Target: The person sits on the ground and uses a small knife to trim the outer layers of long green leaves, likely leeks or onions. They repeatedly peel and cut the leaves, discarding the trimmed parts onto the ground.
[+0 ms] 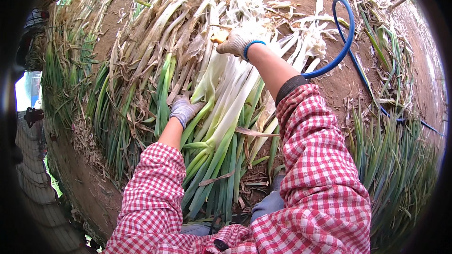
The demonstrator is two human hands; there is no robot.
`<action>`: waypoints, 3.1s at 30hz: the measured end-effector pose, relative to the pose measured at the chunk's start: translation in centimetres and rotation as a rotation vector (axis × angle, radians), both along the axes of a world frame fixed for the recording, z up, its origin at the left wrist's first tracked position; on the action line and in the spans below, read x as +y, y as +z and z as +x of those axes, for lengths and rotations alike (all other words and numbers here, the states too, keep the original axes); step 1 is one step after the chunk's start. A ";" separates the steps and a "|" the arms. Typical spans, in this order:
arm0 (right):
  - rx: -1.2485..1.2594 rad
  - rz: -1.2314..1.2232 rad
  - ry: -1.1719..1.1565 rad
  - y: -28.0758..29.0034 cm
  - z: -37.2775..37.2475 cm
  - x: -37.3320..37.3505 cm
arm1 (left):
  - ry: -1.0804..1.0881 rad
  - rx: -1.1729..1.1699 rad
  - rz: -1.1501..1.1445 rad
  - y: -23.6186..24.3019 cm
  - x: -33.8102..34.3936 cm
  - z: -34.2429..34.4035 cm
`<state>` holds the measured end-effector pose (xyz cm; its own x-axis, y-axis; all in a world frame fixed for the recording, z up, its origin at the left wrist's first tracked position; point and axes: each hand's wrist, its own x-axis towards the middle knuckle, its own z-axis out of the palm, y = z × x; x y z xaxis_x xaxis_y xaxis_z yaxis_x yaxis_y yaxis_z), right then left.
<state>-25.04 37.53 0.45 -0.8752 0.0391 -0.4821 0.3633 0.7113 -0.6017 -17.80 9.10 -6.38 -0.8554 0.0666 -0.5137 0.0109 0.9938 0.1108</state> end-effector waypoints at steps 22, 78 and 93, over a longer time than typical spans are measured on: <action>0.057 0.129 -0.077 1.9 4.8 5.2 | -0.137 0.096 0.198 6.9 1.1 10.4; -0.441 -0.139 0.460 5.2 16.7 0.7 | -0.024 -0.072 0.080 0.8 -0.7 4.1; -0.401 -0.108 0.452 5.6 14.1 0.7 | 0.028 -0.126 0.121 1.0 -1.2 4.6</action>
<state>-10.93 38.23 6.06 -0.5436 -0.3607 -0.7579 0.2530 0.7905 -0.5577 -13.20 7.85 -5.37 -0.7872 0.1112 -0.6066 -0.0385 0.9728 0.2284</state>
